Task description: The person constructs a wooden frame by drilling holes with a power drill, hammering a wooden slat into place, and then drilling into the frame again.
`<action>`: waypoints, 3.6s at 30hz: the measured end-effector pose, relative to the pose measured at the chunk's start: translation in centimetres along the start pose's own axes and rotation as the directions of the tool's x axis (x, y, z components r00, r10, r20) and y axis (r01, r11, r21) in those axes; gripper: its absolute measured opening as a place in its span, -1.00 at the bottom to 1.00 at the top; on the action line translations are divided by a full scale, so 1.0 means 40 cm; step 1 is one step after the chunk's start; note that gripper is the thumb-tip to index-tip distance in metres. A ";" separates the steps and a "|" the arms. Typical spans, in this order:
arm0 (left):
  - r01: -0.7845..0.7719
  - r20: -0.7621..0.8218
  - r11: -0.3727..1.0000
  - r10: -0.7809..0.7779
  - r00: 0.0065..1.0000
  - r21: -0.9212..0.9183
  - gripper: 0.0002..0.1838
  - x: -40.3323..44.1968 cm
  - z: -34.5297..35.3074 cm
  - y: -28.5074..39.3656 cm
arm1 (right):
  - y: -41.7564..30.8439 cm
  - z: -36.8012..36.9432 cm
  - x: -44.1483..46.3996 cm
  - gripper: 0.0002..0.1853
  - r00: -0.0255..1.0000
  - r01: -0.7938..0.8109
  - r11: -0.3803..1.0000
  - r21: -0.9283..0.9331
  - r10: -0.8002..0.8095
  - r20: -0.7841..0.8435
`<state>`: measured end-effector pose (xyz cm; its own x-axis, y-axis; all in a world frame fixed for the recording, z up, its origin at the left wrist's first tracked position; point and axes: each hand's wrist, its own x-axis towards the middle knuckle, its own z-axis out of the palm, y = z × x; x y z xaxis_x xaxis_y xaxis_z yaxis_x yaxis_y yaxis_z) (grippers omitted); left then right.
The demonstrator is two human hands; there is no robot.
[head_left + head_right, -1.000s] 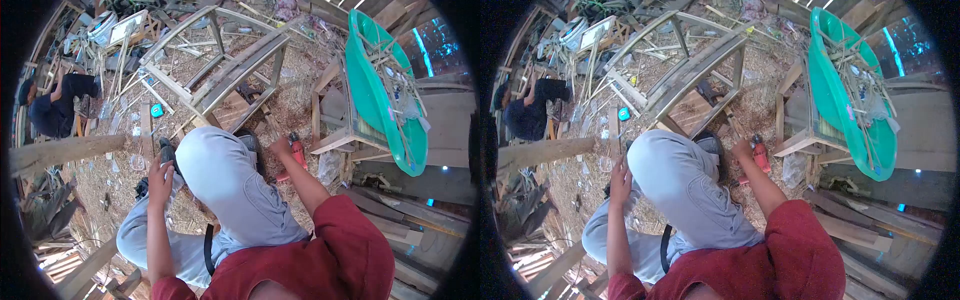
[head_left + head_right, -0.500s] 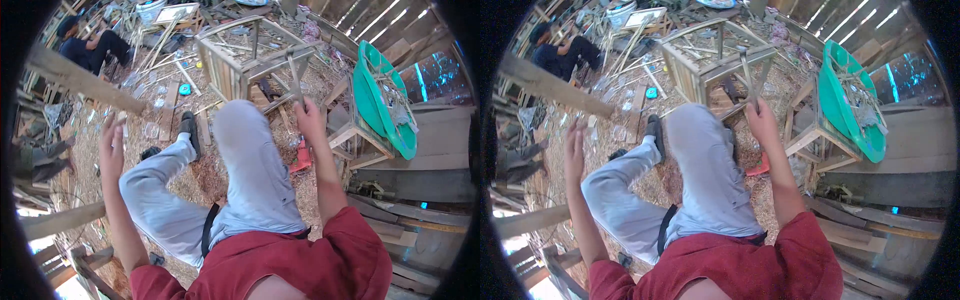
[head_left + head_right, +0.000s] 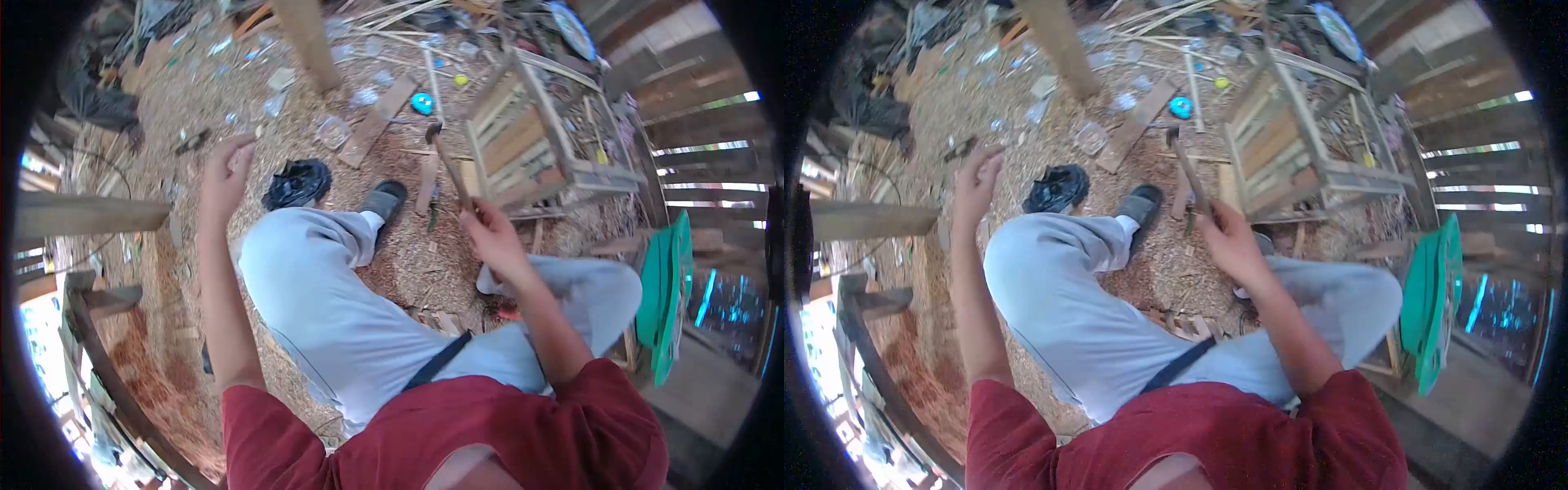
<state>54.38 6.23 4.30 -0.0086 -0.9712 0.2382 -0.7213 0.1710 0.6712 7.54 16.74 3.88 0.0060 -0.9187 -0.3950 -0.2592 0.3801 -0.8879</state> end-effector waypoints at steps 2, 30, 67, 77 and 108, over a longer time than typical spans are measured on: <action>0.110 0.022 0.993 -0.111 0.994 0.050 -0.66 -0.042 0.048 -0.104 | 0.082 0.074 0.074 -0.53 0.997 -0.030 0.993 -0.110 0.038 0.074; 0.401 -0.029 0.722 -0.468 0.883 0.564 -0.82 -0.125 0.749 -0.612 | 0.284 0.463 0.580 -0.51 0.916 -0.036 0.942 -0.333 0.165 0.367; -0.103 -0.288 0.502 -0.306 0.907 -0.859 -0.80 0.005 0.198 0.170 | -0.212 -0.420 -0.295 -0.71 0.940 0.167 0.962 0.218 -0.089 -0.329; -0.182 -0.071 0.611 0.201 0.977 -0.770 -0.77 0.059 0.188 1.025 | -0.217 -0.740 -0.178 -0.70 0.906 0.197 0.979 -0.046 -0.200 -0.373; -0.139 0.602 0.808 0.530 0.598 -0.573 -0.84 0.280 1.036 0.972 | 0.072 -0.854 0.262 -0.21 0.872 -0.130 0.877 -0.462 -0.121 -0.475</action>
<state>-2.48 -4.87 3.97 -0.8040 -0.5899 0.0756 -0.1842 0.3678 0.9115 -26.14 4.52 5.22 -0.4225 -0.8977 -0.1251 -0.6741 0.4035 -0.6187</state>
